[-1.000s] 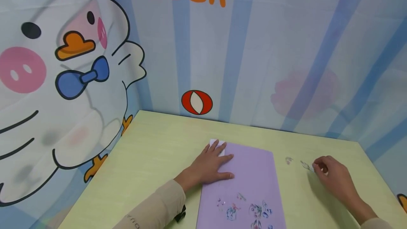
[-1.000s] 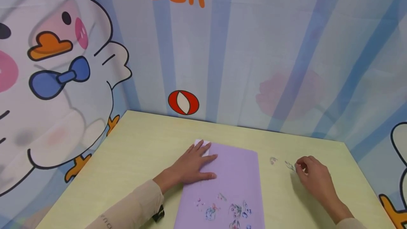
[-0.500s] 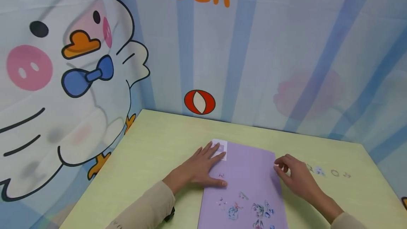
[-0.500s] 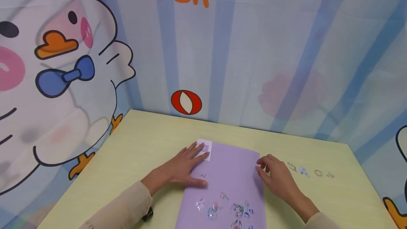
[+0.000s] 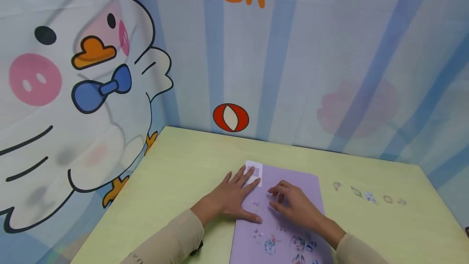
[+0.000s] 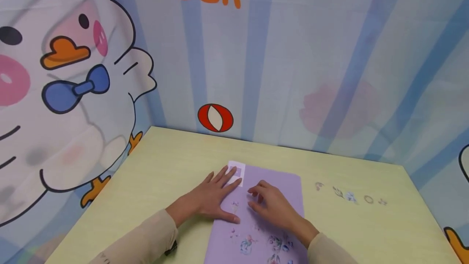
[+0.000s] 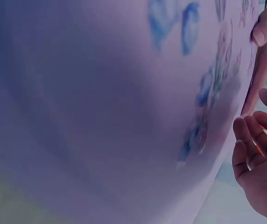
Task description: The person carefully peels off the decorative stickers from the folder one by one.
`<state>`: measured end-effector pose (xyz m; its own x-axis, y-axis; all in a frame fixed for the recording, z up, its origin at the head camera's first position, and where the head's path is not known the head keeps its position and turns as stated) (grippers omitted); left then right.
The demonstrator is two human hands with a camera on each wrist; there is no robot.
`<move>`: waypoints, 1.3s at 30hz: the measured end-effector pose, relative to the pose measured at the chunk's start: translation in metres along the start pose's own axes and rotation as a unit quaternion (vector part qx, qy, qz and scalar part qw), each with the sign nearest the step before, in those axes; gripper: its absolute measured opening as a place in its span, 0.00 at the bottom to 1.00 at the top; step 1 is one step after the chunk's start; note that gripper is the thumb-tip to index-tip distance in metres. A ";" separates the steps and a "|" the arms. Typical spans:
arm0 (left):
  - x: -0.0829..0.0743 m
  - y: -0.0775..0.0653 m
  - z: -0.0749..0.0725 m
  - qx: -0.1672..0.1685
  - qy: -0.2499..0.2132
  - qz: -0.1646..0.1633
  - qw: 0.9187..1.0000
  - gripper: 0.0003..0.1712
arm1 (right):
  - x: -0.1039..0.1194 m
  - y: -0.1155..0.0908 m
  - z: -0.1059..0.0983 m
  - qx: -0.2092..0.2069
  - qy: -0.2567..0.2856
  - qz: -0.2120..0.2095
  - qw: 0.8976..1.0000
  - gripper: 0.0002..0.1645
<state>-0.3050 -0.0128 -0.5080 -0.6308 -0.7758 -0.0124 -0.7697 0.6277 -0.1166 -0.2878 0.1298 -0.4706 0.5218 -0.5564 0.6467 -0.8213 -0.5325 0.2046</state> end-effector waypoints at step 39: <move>-0.004 0.002 0.004 0.016 0.002 -0.003 1.000 0.70 | 0.005 0.007 0.028 -0.031 0.102 0.119 0.987 0.10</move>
<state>-0.3037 -0.0091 -0.5123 -0.6272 -0.7789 -0.0078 -0.7696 0.6211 -0.1482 -0.2845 0.1052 -0.4865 0.2607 -0.5174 0.8151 -0.9308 -0.3587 0.0701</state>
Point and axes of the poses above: each hand's wrist, its own y-axis towards the middle knuckle, its own z-axis out of the palm, x = y × z, the point moved 10 cm from there along y, towards the middle knuckle, and after that the axes turned 8 degrees about y, right-handed, at the moved point
